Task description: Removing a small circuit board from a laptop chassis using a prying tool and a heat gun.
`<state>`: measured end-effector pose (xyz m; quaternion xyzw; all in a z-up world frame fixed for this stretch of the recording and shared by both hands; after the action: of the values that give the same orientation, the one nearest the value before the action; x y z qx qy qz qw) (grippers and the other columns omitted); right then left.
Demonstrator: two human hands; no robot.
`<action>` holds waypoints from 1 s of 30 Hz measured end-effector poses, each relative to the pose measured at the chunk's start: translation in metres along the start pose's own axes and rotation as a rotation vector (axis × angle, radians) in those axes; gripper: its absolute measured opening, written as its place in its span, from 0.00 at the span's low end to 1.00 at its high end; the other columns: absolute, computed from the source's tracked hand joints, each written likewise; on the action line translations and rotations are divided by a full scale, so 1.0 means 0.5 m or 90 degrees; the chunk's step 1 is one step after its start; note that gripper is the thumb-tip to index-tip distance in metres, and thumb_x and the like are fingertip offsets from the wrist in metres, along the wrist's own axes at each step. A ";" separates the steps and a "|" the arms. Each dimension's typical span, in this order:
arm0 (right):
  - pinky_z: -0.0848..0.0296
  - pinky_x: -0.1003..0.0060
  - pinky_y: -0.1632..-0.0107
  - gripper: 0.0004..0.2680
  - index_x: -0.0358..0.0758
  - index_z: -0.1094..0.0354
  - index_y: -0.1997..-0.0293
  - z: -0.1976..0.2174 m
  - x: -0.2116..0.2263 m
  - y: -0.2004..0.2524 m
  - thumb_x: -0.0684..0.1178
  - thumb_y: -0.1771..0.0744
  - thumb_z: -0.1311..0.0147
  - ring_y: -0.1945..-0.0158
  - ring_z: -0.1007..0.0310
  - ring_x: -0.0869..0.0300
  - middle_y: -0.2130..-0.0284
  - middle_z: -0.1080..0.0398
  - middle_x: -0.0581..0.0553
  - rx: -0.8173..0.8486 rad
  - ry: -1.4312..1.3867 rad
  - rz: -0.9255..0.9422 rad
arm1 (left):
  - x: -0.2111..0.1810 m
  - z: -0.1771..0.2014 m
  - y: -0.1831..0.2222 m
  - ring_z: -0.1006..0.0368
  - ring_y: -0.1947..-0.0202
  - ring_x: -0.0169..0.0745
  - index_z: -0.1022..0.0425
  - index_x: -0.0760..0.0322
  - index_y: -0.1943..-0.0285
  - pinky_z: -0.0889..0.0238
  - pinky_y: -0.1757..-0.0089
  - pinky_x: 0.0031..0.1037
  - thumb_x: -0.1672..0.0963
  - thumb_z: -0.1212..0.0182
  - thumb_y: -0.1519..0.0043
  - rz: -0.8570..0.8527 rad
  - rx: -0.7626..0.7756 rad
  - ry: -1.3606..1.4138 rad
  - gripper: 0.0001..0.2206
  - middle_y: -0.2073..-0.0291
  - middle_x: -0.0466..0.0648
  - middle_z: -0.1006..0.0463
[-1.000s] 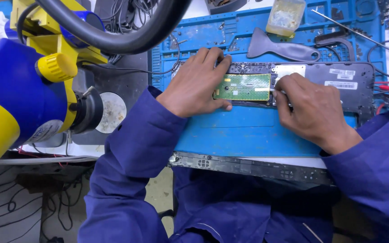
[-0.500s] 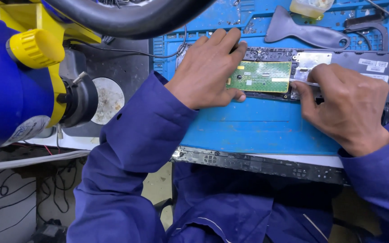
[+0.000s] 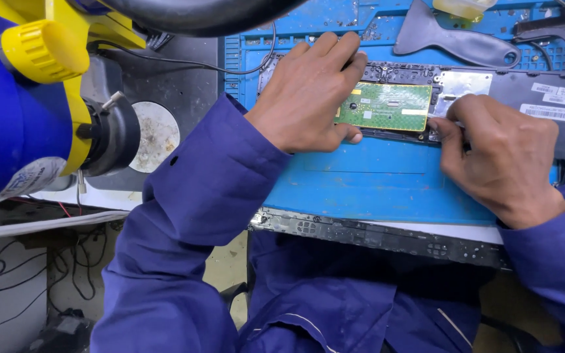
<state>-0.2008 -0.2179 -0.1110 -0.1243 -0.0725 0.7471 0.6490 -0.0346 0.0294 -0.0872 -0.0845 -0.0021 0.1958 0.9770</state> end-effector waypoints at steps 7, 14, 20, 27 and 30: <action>0.52 0.59 0.73 0.11 0.46 0.34 0.62 -0.027 -0.004 0.004 0.47 0.23 0.38 0.75 0.33 0.54 0.74 0.30 0.50 -0.014 -0.066 0.014 | -0.002 -0.008 0.003 0.40 0.49 0.51 0.31 0.69 0.37 0.38 0.55 0.46 0.34 0.24 0.48 -0.003 -0.003 -0.028 0.45 0.44 0.50 0.37; 0.55 0.59 0.72 0.11 0.48 0.34 0.62 -0.032 -0.017 0.005 0.48 0.22 0.39 0.78 0.39 0.55 0.76 0.32 0.51 0.007 -0.065 0.044 | -0.007 -0.009 0.002 0.40 0.48 0.50 0.31 0.69 0.37 0.38 0.55 0.46 0.35 0.23 0.49 0.013 -0.007 -0.032 0.45 0.43 0.49 0.37; 0.53 0.59 0.73 0.06 0.49 0.33 0.59 -0.034 -0.013 0.008 0.45 0.26 0.40 0.77 0.35 0.55 0.76 0.31 0.52 0.017 -0.080 0.041 | -0.009 -0.010 0.003 0.40 0.46 0.51 0.31 0.68 0.36 0.37 0.54 0.47 0.35 0.23 0.48 0.016 -0.006 -0.043 0.45 0.40 0.49 0.37; 0.48 0.57 0.71 0.06 0.49 0.32 0.58 -0.028 -0.008 0.012 0.46 0.25 0.40 0.71 0.28 0.53 0.70 0.27 0.51 0.021 -0.071 0.040 | -0.004 -0.011 0.011 0.40 0.48 0.52 0.34 0.68 0.34 0.38 0.55 0.49 0.36 0.21 0.47 0.014 -0.003 -0.010 0.45 0.42 0.50 0.38; 0.41 0.56 0.69 0.04 0.47 0.31 0.55 -0.027 -0.007 0.007 0.46 0.26 0.39 0.67 0.25 0.52 0.66 0.26 0.50 0.008 -0.040 0.065 | 0.001 -0.009 0.006 0.41 0.48 0.52 0.33 0.67 0.34 0.39 0.55 0.50 0.35 0.21 0.47 0.007 -0.016 -0.019 0.46 0.42 0.50 0.39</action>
<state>-0.1997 -0.2223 -0.1246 -0.1001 -0.0815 0.7831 0.6083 -0.0348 0.0314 -0.0922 -0.0940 -0.0185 0.2020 0.9747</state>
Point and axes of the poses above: each hand's wrist, its own y-axis away from the middle knuckle, its own z-axis out of the back of the hand, x = y × z, the point moved 1 cm from there along -y, towards the middle knuckle
